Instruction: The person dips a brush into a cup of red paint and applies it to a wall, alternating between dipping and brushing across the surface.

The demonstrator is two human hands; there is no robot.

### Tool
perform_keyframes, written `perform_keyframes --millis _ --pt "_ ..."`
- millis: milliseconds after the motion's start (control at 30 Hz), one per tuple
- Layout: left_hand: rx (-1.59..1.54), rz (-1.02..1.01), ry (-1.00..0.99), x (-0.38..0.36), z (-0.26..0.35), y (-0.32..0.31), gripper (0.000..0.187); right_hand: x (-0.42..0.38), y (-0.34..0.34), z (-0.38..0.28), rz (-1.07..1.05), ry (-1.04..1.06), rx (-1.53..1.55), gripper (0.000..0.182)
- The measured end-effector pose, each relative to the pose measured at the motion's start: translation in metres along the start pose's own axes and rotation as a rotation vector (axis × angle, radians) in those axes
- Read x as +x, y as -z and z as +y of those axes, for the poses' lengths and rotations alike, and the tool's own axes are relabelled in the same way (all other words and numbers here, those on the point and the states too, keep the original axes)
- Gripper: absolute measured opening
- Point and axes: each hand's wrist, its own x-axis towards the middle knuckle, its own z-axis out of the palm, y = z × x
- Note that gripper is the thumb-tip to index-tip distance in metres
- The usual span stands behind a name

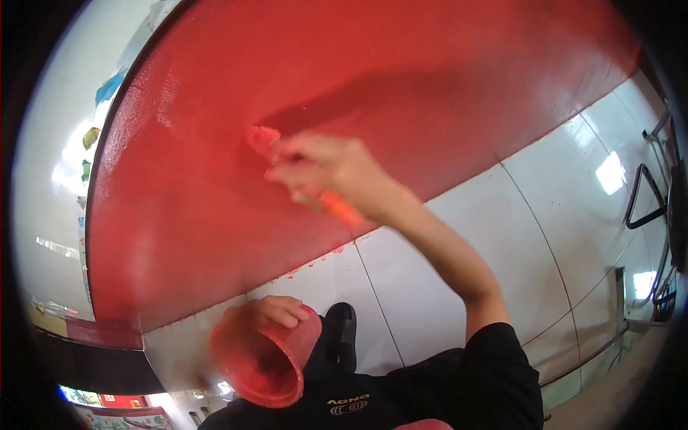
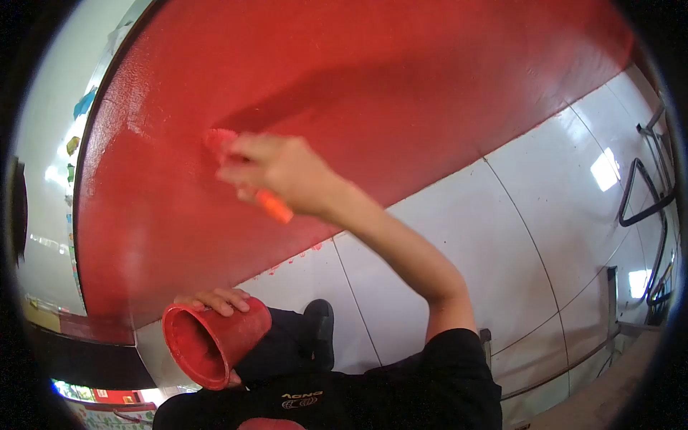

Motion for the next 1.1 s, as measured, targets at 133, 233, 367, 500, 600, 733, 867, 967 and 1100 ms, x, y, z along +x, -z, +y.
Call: perform_keyframes --millis 133,233,367,500,600,733,867,967,1100 --pt "-0.098 -0.109 0.011 -0.013 -0.009 0.026 0.056 0.023 0.121 0.039 0.219 0.110 -0.510 0.014" --pt "0.101 -0.027 -0.003 -0.005 0.004 0.012 0.088 0.035 0.173 0.032 0.433 0.059 -0.708 0.010" --pt "0.110 -0.149 0.009 -0.011 -0.003 0.032 0.120 -0.001 0.149 0.038 0.365 0.032 -0.860 0.011" --pt "0.128 -0.180 0.036 -0.010 -0.004 0.036 0.122 -0.072 0.061 0.046 -0.056 0.232 -1.120 0.017" --pt "0.126 -0.133 -0.001 -0.012 -0.009 0.040 0.119 -0.135 0.023 0.022 -0.384 0.246 -0.985 0.017" --pt "0.155 -0.210 -0.033 -0.017 -0.003 0.042 0.116 -0.160 0.041 0.031 -0.760 0.181 -0.748 0.019" --pt "0.150 -0.139 -0.006 -0.024 0.007 0.040 0.112 -0.087 0.091 0.037 -0.911 0.262 -0.812 0.025" --pt "0.168 -0.043 0.024 -0.026 0.011 0.038 0.109 -0.009 0.126 0.019 -0.800 0.369 -0.891 0.033" --pt "0.199 0.004 0.072 -0.033 0.010 0.047 0.108 0.069 0.151 -0.022 -0.420 0.555 -1.113 0.016"
